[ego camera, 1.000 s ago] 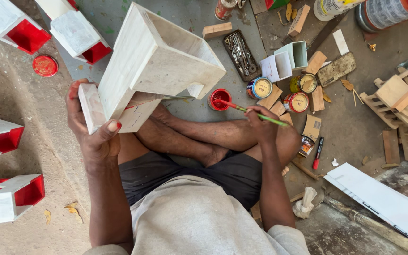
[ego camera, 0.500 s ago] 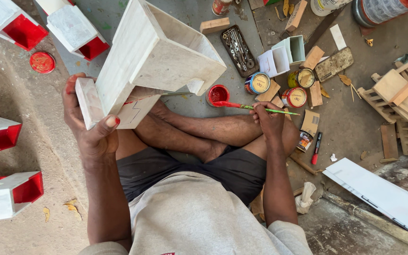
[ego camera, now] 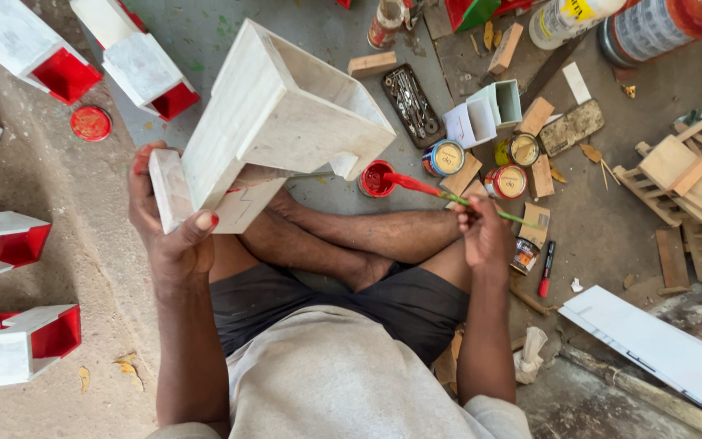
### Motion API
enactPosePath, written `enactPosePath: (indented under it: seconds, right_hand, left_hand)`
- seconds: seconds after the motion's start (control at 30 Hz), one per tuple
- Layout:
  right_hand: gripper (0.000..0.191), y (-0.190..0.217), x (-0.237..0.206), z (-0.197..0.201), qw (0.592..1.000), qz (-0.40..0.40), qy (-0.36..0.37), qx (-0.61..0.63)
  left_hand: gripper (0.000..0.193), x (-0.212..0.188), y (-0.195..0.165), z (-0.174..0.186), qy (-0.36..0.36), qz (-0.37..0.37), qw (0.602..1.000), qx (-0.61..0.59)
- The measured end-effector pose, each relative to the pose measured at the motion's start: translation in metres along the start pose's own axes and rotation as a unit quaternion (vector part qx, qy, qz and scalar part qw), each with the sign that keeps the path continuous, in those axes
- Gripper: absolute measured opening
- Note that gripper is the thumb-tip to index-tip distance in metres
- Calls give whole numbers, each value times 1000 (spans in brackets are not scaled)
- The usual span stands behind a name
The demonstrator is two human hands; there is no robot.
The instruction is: The person paints the interior and exterior surfaces of small white wooden boxes red using a paintbrush. They hold the box in one hand and apply red paint with the other, rotating the box to cover different sides and dipping the brush into a paint can as needed.
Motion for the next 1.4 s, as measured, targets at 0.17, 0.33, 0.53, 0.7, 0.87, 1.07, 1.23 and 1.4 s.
enactPosePath:
  seconds: [0.17, 0.33, 0.53, 0.7, 0.87, 1.07, 1.23, 1.4]
  right_hand:
    - [21, 0, -34, 16, 984, -11, 65, 165]
    - [23, 12, -88, 9, 971, 71, 106, 204]
    - [26, 33, -157, -50, 945, 258, 185, 72]
    - [24, 49, -196, -106, 896, 392, 196, -64]
    - [21, 66, -223, -158, 841, 444, 238, -197]
    - [19, 80, -234, -203, 792, 446, 274, -315]
    - [18, 82, -228, -228, 776, 472, 290, -302]
    - [16, 100, -235, -228, 799, 439, 290, -294]
  left_hand:
    - [108, -2, -4, -11, -2, -10, 1000, 15]
    - [104, -8, -11, -20, -3, -16, 992, 128]
    - [110, -12, -8, -24, -9, -18, 988, 152]
    - [115, -16, 6, -27, 13, -33, 996, 87]
    - [114, -18, 12, -26, 10, -37, 997, 65]
    - [114, -21, 11, -28, 19, -36, 996, 78]
    - [114, -22, 11, -27, 25, -41, 997, 62]
    - [115, -20, 8, -24, 19, -51, 995, 79]
Point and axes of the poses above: each hand's wrist, its own x-axis towards the middle knuckle, its own z-axis out of the back of the hand, y = z × x, the point moved 7 cm from there along x, towards the middle knuckle, and after that the axes turned 11 degrees about x, right-handed, at the moved point
